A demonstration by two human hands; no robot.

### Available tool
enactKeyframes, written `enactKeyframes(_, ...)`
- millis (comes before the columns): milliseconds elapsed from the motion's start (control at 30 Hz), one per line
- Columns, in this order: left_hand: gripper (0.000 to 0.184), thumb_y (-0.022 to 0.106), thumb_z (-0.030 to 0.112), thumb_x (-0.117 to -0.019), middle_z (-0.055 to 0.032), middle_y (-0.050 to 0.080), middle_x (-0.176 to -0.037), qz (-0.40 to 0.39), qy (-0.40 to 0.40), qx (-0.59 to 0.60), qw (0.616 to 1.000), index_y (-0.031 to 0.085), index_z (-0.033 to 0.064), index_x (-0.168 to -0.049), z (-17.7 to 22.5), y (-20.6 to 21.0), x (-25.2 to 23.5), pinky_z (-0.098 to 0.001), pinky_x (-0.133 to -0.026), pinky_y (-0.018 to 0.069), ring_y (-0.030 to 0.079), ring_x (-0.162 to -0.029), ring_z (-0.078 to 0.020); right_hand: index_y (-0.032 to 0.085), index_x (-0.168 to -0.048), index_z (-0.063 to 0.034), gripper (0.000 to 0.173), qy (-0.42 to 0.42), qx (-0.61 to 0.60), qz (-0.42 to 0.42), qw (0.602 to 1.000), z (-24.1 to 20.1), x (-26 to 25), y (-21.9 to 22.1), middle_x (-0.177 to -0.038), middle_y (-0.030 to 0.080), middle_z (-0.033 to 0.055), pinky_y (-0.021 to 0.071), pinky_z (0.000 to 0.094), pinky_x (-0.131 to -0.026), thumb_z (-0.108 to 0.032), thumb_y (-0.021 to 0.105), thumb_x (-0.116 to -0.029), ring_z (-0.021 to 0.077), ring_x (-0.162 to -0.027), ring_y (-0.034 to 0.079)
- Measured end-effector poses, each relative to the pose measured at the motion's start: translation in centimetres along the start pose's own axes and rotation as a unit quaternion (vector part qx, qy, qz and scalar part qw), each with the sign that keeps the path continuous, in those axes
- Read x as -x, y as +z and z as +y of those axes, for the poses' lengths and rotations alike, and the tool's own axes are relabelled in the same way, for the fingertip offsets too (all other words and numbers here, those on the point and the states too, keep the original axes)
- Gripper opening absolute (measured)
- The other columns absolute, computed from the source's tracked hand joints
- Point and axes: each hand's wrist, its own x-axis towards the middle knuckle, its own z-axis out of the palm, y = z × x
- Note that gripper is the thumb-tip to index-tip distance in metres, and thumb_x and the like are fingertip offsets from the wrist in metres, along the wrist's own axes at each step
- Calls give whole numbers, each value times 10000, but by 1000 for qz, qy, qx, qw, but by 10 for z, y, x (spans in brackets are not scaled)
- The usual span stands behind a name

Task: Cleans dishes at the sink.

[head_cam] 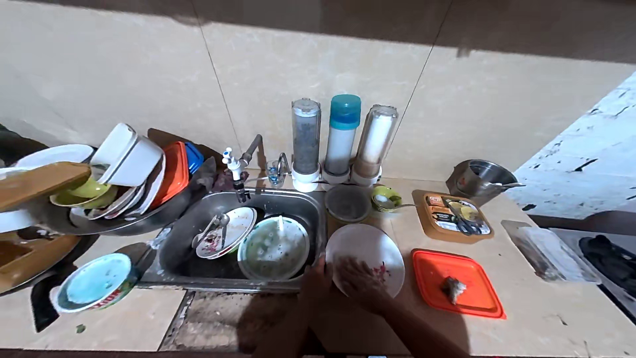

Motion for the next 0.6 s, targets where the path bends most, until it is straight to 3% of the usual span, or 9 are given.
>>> enactKeyframes(67, 499, 440, 306, -1081, -251, 719, -1146, 7, -5, 2, 1000, 513, 25, -1488, -1, 0, -1, -593, -995, 507, 682, -1096, -446, 404, -1584, -214, 520, 1, 14, 19, 1000, 27, 22, 0, -1688, 262, -2, 31, 553, -1272, -406, 308, -1111, 230, -1585, 116)
enactKeyframes(133, 513, 436, 327, -1088, -244, 711, -1183, -1, -21, 0, 1000, 486, 50, -1517, 2, -1, 0, -577, -1019, 495, 666, -1133, -440, 456, -1556, -181, 529, 24, 44, 97, 994, 64, 28, -2, -1663, 324, 27, 77, 549, -1275, -419, 360, -1093, 247, -1571, 189)
enactKeyframes(200, 523, 427, 338, -1093, -250, 700, -1212, -15, -32, 4, 999, 468, 52, -1529, 3, -3, 1, -577, -1043, 474, 644, -1170, -446, 385, -1589, -160, 535, 78, 66, 90, 991, 80, 20, -21, -1687, 260, 53, 6, 552, -1273, -376, 339, -1101, 252, -1584, 128)
enactKeyframes(300, 540, 409, 384, -1098, -249, 700, -1170, -32, -41, 2, 999, 471, 51, -1518, 4, -5, -1, -572, -1016, 486, 651, -1138, -433, 280, -1627, -163, 545, 121, 72, 56, 988, 63, 2, -31, -1708, 180, 81, -52, 597, -1250, -311, 327, -1105, 289, -1591, 44)
enactKeyframes(367, 535, 441, 380, -1087, -241, 707, -1148, -8, -24, 6, 1000, 502, 28, -1485, 2, -3, -2, -567, -990, 509, 681, -1091, -407, 277, -1627, -148, 549, 82, 52, 45, 994, 50, 1, -23, -1706, 181, 100, 8, 568, -1265, -307, 331, -1104, 314, -1588, 51)
enactKeyframes(433, 495, 509, 327, -1058, -246, 671, -1272, 46, -2, -11, 999, 567, -2, -1424, 6, -1, -2, -567, -1041, 491, 658, -1181, -395, 354, -1598, -123, 532, 20, 8, 53, 998, 41, 11, -12, -1686, 248, 107, 68, 541, -1274, -305, 378, -1098, 321, -1579, 126)
enactKeyframes(500, 429, 576, 257, -1006, -241, 599, -1384, 107, 34, -75, 991, 634, 24, -1362, 18, 1, -6, -587, -1056, 454, 578, -1272, -424, 459, -1542, -100, 521, 3, -50, 131, 990, 39, 25, -2, -1644, 330, 156, 180, 531, -1267, -287, 503, -1058, 341, -1537, 276)
enactKeyframes(533, 394, 624, 192, -963, -245, 606, -1388, 143, 82, -101, 981, 672, 19, -1314, 26, 5, -10, -610, -1021, 466, 586, -1261, -450, 479, -1524, -78, 525, 19, -69, 177, 982, 37, 34, 0, -1633, 338, 189, 184, 564, -1260, -251, 553, -1034, 371, -1519, 307)
enactKeyframes(600, 393, 622, 159, -962, -195, 577, -1460, 90, 143, -127, 977, 667, 48, -1336, 49, 10, -14, -587, -1073, 440, 546, -1333, -421, 538, -1468, -36, 502, 74, -71, 281, 954, 37, 46, 5, -1582, 403, 238, 140, 667, -1228, -166, 614, -989, 435, -1500, 316)
